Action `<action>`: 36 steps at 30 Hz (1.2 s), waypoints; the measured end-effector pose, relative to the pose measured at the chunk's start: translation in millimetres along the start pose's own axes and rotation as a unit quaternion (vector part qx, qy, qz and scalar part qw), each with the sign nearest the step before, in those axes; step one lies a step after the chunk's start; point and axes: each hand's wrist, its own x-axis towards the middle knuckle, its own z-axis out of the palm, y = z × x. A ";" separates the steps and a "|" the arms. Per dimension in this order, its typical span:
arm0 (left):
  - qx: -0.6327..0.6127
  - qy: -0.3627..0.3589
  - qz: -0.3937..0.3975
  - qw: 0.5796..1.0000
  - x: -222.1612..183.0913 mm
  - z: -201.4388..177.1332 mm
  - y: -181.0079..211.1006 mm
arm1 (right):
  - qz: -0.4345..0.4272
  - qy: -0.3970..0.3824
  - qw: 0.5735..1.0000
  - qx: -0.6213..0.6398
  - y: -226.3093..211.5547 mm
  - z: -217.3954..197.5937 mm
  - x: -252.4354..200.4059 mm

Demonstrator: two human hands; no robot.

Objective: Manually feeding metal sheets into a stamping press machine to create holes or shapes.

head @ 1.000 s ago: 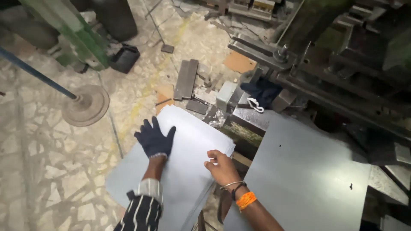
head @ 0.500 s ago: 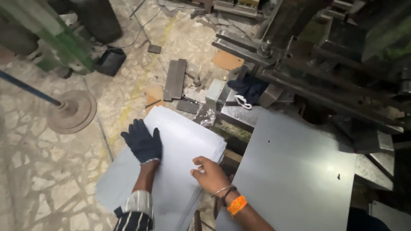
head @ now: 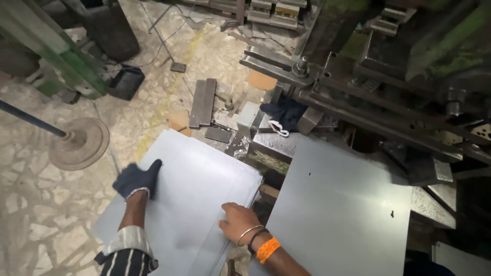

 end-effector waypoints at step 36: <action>-0.622 -0.421 0.219 0.623 -313.2 -144.0 203.1 | -0.088 0.414 0.646 0.635 199.3 -140.7 -329.4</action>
